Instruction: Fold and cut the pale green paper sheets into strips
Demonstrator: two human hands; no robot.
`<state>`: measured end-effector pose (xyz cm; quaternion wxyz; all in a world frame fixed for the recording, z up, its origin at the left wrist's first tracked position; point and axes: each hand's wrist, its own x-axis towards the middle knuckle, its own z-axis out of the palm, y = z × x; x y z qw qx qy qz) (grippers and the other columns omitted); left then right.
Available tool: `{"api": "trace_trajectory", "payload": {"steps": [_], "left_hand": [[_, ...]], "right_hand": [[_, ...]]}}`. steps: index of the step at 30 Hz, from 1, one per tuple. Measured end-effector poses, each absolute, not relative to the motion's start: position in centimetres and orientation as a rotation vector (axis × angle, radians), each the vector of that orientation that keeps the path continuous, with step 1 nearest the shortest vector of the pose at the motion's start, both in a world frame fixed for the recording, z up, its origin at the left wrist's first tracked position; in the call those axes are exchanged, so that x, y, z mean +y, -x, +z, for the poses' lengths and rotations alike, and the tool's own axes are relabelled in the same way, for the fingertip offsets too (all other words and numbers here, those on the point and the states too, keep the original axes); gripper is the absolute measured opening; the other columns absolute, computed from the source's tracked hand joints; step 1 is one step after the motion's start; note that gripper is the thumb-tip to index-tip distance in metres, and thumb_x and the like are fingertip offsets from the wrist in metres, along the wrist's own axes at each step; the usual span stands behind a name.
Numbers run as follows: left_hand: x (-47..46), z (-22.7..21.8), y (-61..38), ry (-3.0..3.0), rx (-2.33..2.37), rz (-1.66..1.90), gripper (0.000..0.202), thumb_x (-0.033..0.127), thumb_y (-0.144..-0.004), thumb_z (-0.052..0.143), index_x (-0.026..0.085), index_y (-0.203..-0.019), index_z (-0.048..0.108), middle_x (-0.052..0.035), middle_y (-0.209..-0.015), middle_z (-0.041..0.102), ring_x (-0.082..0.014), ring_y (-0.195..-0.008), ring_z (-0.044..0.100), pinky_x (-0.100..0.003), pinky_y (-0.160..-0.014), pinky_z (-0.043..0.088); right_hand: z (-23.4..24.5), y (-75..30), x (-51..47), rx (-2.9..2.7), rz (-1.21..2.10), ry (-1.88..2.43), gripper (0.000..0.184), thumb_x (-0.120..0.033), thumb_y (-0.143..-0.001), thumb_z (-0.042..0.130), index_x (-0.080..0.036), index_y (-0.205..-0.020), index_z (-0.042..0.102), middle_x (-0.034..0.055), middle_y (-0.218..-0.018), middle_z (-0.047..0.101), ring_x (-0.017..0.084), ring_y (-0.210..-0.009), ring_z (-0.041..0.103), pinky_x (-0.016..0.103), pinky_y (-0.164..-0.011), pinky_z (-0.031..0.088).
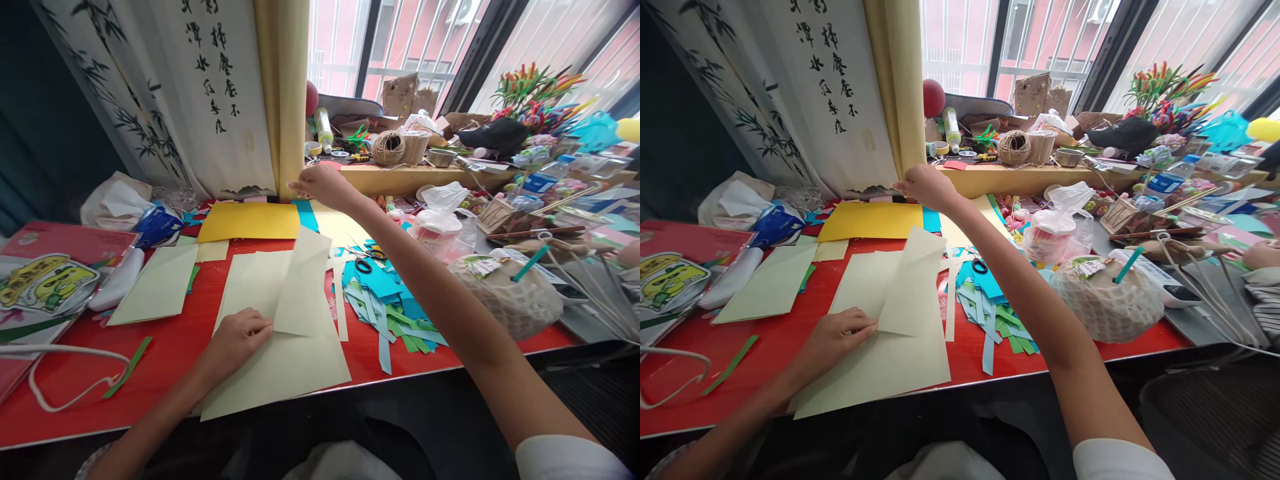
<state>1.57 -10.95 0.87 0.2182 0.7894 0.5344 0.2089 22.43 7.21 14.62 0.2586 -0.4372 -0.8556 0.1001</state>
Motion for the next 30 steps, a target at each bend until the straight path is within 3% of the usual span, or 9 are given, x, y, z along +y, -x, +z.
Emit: {"api": "trace_trajectory", "payload": {"steps": [4,6,10,14,20,25,30], "left_hand": [[-10.7,0.4,-0.5,-2.129,1.537,0.678,0.029,0.039,-0.084,0.047,0.027,-0.076,0.072,-0.0015,-0.081,0.069,-0.0177,-0.075,0.063,-0.026,-0.062,0.046],[-10.7,0.4,-0.2,-2.148,1.516,0.673,0.028,0.038,-0.084,0.047,0.026,-0.079,0.073,-0.0018,-0.083,0.069,-0.0181,-0.078,0.063,-0.026,-0.064,0.047],[-11.0,0.4,-0.2,-2.205,1.441,0.649,0.026,0.035,-0.084,0.049,0.026,-0.082,0.073,-0.0023,-0.083,0.069,-0.0182,-0.078,0.062,-0.026,-0.068,0.047],[-11.3,0.4,-0.5,-2.250,1.414,0.645,0.025,0.034,-0.084,0.049,0.025,-0.083,0.072,-0.0024,-0.083,0.069,-0.0173,-0.078,0.062,-0.025,-0.068,0.046],[-12.2,1.1,-0.7,-2.378,1.313,0.660,0.026,0.029,-0.087,0.045,0.022,-0.083,0.070,-0.0045,-0.079,0.066,-0.0166,-0.076,0.061,-0.025,-0.066,0.047],[-13.1,1.3,-0.5,-2.266,1.358,0.754,0.023,0.029,-0.086,0.049,0.021,-0.083,0.070,-0.0027,-0.079,0.066,-0.0144,-0.075,0.061,-0.023,-0.065,0.047],[-13.7,0.4,-0.9,-2.009,1.494,0.947,0.019,0.033,-0.084,0.055,0.022,-0.080,0.070,-0.0014,-0.081,0.067,-0.0147,-0.077,0.063,-0.023,-0.066,0.048]], "right_hand": [[11.9,-24.4,7.2,-2.368,0.354,1.239,0.048,-0.058,-0.086,0.045,-0.015,-0.076,0.064,0.0091,-0.080,0.065,0.019,-0.076,0.058,0.031,-0.068,0.040],[10.2,-24.9,7.2,-2.412,0.528,1.187,0.049,-0.063,-0.081,0.048,-0.017,-0.090,0.066,0.0093,-0.098,0.067,0.022,-0.088,0.060,0.032,-0.075,0.043],[7.7,-24.3,7.5,-2.395,0.836,1.140,0.067,-0.066,-0.074,0.055,-0.018,-0.121,0.056,0.0123,-0.131,0.053,0.027,-0.115,0.053,0.035,-0.092,0.041],[6.2,-21.8,7.7,-2.410,0.873,1.170,0.070,-0.066,-0.069,0.060,-0.019,-0.121,0.055,0.0135,-0.139,0.044,0.030,-0.124,0.043,0.038,-0.098,0.036],[5.4,-18.9,7.9,-2.426,1.029,1.013,0.042,-0.057,-0.070,0.064,-0.016,-0.080,0.064,0.0085,-0.095,0.066,0.020,-0.086,0.059,0.027,-0.070,0.044],[6.8,-19.2,8.1,-2.267,1.068,0.942,0.034,-0.049,-0.082,0.052,-0.016,-0.076,0.057,0.0030,-0.082,0.060,0.011,-0.069,0.053,0.021,-0.057,0.039],[8.5,-19.7,8.3,-2.049,0.978,0.897,0.029,-0.043,-0.081,0.055,-0.015,-0.075,0.058,0.0030,-0.081,0.059,0.013,-0.074,0.053,0.022,-0.063,0.040]]}}
